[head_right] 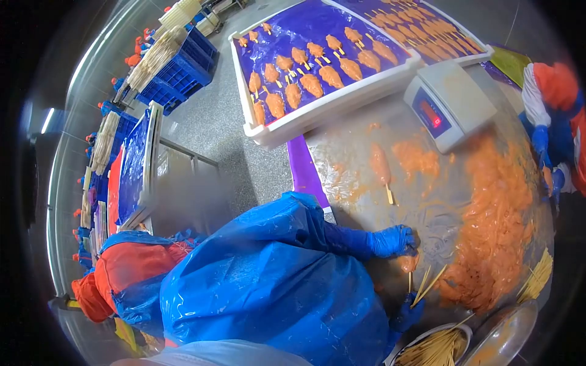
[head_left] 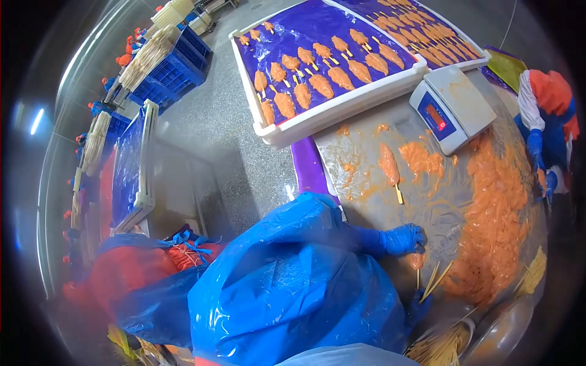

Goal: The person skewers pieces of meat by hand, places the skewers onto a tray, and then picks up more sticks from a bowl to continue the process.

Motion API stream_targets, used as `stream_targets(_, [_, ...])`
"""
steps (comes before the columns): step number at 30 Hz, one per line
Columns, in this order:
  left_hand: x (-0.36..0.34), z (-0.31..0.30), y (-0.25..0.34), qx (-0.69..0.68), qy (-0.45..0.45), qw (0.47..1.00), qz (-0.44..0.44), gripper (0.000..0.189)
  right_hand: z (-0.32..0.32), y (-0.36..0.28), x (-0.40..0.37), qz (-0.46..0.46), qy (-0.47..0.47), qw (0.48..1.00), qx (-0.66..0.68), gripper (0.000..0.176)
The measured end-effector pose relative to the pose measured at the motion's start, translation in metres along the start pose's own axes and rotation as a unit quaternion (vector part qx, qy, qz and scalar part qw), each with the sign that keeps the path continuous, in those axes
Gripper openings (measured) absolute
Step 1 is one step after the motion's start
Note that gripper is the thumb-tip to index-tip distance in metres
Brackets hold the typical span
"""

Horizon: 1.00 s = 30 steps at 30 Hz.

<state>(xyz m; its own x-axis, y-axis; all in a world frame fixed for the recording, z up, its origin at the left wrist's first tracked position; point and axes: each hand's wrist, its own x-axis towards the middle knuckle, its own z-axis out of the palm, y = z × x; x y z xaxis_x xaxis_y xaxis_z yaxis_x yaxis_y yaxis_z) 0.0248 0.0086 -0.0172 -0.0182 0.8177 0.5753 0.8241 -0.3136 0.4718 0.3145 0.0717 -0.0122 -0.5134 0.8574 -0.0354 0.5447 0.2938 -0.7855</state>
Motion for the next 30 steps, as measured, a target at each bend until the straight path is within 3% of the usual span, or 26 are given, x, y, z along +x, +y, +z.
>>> stream_targets(7, [0.0,0.002,-0.001,-0.028,-0.017,0.999,-0.006,0.018,-0.01,-0.02,0.001,0.05,-0.042,0.998,0.014,0.024])
stream_targets(9, [-0.002,0.003,-0.002,-0.05,-0.013,0.999,-0.005,0.02,-0.011,-0.008,0.001,0.005,-0.023,0.996,-0.084,0.028])
stream_targets(12, [-0.003,0.011,-0.007,-0.059,0.012,0.998,0.029,0.023,-0.006,-0.02,0.006,-0.031,-0.014,0.993,-0.112,0.03])
stream_targets(24, [-0.003,0.006,-0.014,-0.093,0.0,0.995,0.04,0.024,0.012,-0.047,0.011,-0.003,-0.014,1.0,-0.014,0.025])
stream_targets(27, [-0.003,-0.014,-0.025,-0.071,0.017,0.997,-0.017,0.023,0.015,-0.053,0.01,-0.014,0.017,0.994,-0.106,0.025])
stream_targets(30, [-0.001,-0.033,-0.016,-0.018,0.029,0.999,-0.001,0.024,0.019,-0.042,0.01,-0.012,0.022,0.998,-0.064,0.025])
